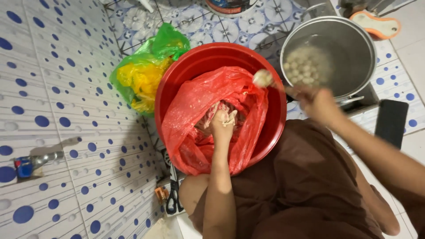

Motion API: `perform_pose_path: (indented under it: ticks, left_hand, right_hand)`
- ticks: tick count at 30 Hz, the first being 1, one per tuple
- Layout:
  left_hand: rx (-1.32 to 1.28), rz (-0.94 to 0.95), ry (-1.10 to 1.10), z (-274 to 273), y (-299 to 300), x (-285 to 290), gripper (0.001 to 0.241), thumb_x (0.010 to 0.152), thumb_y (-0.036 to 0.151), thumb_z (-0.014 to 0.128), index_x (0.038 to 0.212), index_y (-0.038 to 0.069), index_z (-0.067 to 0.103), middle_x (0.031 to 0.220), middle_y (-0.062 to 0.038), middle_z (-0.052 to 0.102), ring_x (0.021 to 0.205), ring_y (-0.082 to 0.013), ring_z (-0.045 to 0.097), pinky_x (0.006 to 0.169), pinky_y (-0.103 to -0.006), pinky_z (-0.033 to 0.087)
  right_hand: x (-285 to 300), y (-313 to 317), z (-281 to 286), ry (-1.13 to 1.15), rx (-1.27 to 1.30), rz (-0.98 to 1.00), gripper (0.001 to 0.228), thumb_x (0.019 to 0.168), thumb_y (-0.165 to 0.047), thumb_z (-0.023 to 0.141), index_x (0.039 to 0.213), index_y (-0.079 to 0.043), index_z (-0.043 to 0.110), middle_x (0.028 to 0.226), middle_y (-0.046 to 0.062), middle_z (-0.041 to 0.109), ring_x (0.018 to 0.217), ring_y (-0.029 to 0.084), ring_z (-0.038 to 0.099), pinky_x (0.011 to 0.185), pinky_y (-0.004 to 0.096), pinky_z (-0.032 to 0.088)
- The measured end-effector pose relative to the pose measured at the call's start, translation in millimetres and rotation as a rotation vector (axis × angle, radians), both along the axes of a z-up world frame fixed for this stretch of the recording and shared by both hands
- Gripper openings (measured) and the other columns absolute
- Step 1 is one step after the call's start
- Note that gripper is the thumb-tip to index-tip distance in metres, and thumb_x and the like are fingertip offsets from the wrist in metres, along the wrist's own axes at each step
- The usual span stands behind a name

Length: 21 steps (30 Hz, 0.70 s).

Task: Forming meatballs by hand and spoon from a large bowl of mixture and dropping them into a pot of water on a floor-level stove.

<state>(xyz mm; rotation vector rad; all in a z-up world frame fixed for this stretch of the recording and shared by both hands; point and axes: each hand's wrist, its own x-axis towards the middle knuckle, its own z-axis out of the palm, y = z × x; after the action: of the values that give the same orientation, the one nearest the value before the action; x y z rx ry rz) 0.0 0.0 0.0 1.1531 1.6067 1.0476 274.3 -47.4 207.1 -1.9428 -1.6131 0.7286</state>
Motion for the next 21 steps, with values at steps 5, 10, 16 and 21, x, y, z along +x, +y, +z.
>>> perform_pose_path:
  ticks: [5,10,16,21]
  left_hand:
    - [0.063,0.039,0.12,58,-11,-3,0.035,0.077,0.024,0.092,0.098,0.012,0.067,0.078,-0.016,0.074,0.079,-0.0296,0.075,0.072,-0.0422,0.06]
    - [0.023,-0.032,0.597,36,-18,-1,0.032,0.086,0.033,0.077,0.113,0.027,0.061,0.077,-0.012,0.074,0.085,-0.0356,0.076,0.085,-0.0506,0.062]
    - [0.033,-0.251,0.844,26,-17,-6,0.017,0.1,0.035,0.061,0.11,0.023,0.055,0.077,-0.008,0.074,0.078,-0.0302,0.077,0.075,-0.0483,0.062]
    - [-0.208,-0.172,0.312,9,-17,-11,0.023,0.088,0.033,0.072,0.101,0.021,0.058,0.072,-0.008,0.07,0.07,-0.0284,0.073,0.065,-0.0427,0.058]
  right_hand:
    - [-89,-35,49,0.069,0.006,0.199,0.031,0.088,0.007,0.053,0.112,0.009,0.073,0.105,0.036,0.073,0.099,0.057,0.067,0.087,0.062,0.054]
    - [-95,-55,-24,-0.047,0.018,0.182,0.024,0.092,-0.01,0.065,0.111,-0.015,0.079,0.1,0.008,0.08,0.095,0.028,0.076,0.079,0.038,0.061]
    - [-91,-63,-27,0.166,-0.204,0.072,0.022,0.095,-0.02,0.066,0.112,-0.018,0.081,0.095,0.01,0.081,0.097,0.03,0.076,0.08,0.043,0.06]
    - [-75,-66,-30,0.31,-0.21,0.008,0.025,0.097,-0.023,0.066,0.116,-0.018,0.082,0.087,0.012,0.08,0.082,0.022,0.075,0.079,0.041,0.058]
